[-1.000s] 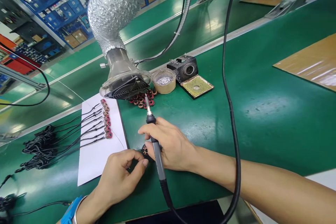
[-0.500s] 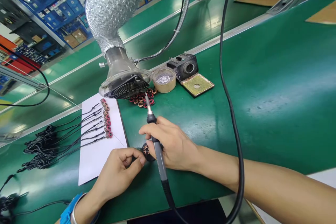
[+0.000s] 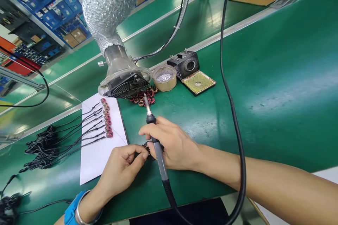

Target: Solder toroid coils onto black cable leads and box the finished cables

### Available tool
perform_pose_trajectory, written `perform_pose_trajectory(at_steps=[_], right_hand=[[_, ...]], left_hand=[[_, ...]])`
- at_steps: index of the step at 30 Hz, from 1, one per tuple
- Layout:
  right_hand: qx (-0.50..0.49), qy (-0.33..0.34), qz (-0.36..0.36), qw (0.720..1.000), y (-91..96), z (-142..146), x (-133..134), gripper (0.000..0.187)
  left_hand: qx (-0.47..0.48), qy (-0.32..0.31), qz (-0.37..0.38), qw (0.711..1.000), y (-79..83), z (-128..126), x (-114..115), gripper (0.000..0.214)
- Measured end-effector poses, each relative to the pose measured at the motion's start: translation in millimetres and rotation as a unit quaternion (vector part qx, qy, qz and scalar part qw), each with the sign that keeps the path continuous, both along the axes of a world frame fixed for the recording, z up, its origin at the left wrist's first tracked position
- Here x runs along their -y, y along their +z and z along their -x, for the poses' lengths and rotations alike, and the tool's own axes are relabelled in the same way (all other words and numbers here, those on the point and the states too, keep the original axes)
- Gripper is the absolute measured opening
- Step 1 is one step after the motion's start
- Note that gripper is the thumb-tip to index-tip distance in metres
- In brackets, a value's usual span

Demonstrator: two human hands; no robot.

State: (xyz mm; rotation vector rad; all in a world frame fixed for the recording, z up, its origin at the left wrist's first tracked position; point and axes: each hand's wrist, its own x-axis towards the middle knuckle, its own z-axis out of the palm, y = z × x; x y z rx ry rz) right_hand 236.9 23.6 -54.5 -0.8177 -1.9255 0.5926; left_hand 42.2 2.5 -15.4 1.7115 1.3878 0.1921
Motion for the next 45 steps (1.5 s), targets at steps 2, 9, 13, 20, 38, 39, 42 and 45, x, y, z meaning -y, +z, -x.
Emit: perform_pose_trajectory(at_steps=[2, 9, 13, 20, 38, 39, 42, 45], right_hand=[[0.009, 0.013, 0.015, 1.0, -1.1, 0.0, 0.6, 0.031], [0.022, 0.037, -0.032, 0.999, -0.1, 3.1, 2.1, 0.021], [0.027, 0.034, -0.058, 0.997, 0.6, 3.0, 2.5, 0.019], [0.025, 0.037, -0.061, 0.997, -1.5, 1.6, 1.2, 0.022], [-0.021, -0.011, -0.028, 0.999, -4.0, 5.3, 7.5, 0.024], [-0.022, -0.01, -0.025, 0.999, -3.8, 4.5, 7.0, 0.025], [-0.02, -0.007, -0.026, 0.999, -4.2, 3.6, 6.2, 0.026], [-0.018, -0.008, -0.028, 0.999, -4.1, 3.6, 5.4, 0.025]], left_hand=[[-0.002, -0.004, -0.001, 1.0, 0.7, 2.3, 0.6, 0.023], [-0.054, -0.003, -0.142, 0.988, 5.9, 13.1, -0.8, 0.011], [-0.064, -0.049, -0.24, 0.967, 0.1, 12.9, -3.1, 0.013], [-0.047, -0.073, -0.296, 0.951, -6.6, 14.5, -4.0, 0.012], [-0.06, -0.161, -0.452, 0.875, -17.6, 6.5, 9.6, 0.006], [-0.055, -0.156, -0.455, 0.875, -18.9, 5.6, 10.0, 0.006], [-0.05, -0.132, -0.451, 0.881, -22.1, 2.6, 12.9, 0.006], [-0.046, -0.112, -0.445, 0.888, -21.8, 0.1, 15.3, 0.008]])
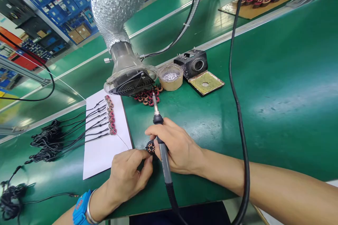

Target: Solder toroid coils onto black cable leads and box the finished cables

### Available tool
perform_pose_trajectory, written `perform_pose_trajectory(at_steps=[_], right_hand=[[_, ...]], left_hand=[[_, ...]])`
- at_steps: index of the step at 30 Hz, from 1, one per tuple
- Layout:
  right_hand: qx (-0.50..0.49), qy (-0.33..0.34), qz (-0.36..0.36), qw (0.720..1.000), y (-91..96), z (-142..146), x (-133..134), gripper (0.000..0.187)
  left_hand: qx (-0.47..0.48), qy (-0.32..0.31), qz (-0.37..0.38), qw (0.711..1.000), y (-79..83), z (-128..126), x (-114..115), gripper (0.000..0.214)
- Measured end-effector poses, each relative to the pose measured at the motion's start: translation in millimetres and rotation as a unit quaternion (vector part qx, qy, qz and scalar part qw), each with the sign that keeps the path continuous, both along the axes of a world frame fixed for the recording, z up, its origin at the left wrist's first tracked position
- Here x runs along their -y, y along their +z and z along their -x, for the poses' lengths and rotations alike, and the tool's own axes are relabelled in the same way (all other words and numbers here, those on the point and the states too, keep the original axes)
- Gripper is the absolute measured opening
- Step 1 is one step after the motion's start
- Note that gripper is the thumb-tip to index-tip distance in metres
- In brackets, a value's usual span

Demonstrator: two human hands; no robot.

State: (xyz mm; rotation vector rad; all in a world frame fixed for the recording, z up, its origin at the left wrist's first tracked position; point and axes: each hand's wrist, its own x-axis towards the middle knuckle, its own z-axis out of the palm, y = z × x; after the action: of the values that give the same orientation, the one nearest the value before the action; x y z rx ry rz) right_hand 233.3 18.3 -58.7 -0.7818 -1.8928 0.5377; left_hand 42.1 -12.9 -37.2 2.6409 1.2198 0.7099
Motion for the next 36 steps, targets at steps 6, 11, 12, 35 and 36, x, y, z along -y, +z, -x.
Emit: perform_pose_trajectory(at_steps=[6, 11, 12, 35, 36], right_hand=[[-0.002, 0.02, -0.012, 1.0, 2.4, 0.0, -1.8, 0.026], [0.022, 0.004, -0.036, 0.999, -2.8, 6.1, 1.6, 0.024], [0.034, -0.002, -0.039, 0.999, -4.5, 7.8, 3.4, 0.023], [-0.085, -0.019, -0.077, 0.993, 14.9, 9.4, 14.4, 0.032], [-0.091, 0.002, -0.089, 0.992, 17.0, 12.0, 16.4, 0.033]], left_hand=[[0.02, 0.044, 0.092, 0.995, 14.5, 8.5, -5.5, 0.009], [0.007, 0.098, 0.109, 0.989, 19.5, 17.3, -10.8, 0.003], [0.006, 0.104, 0.11, 0.988, 19.4, 17.8, -11.2, 0.003], [0.177, -0.06, 0.3, 0.936, 40.0, 19.3, 12.0, 0.074], [0.173, -0.082, 0.299, 0.935, 41.5, 16.3, 14.4, 0.077]])
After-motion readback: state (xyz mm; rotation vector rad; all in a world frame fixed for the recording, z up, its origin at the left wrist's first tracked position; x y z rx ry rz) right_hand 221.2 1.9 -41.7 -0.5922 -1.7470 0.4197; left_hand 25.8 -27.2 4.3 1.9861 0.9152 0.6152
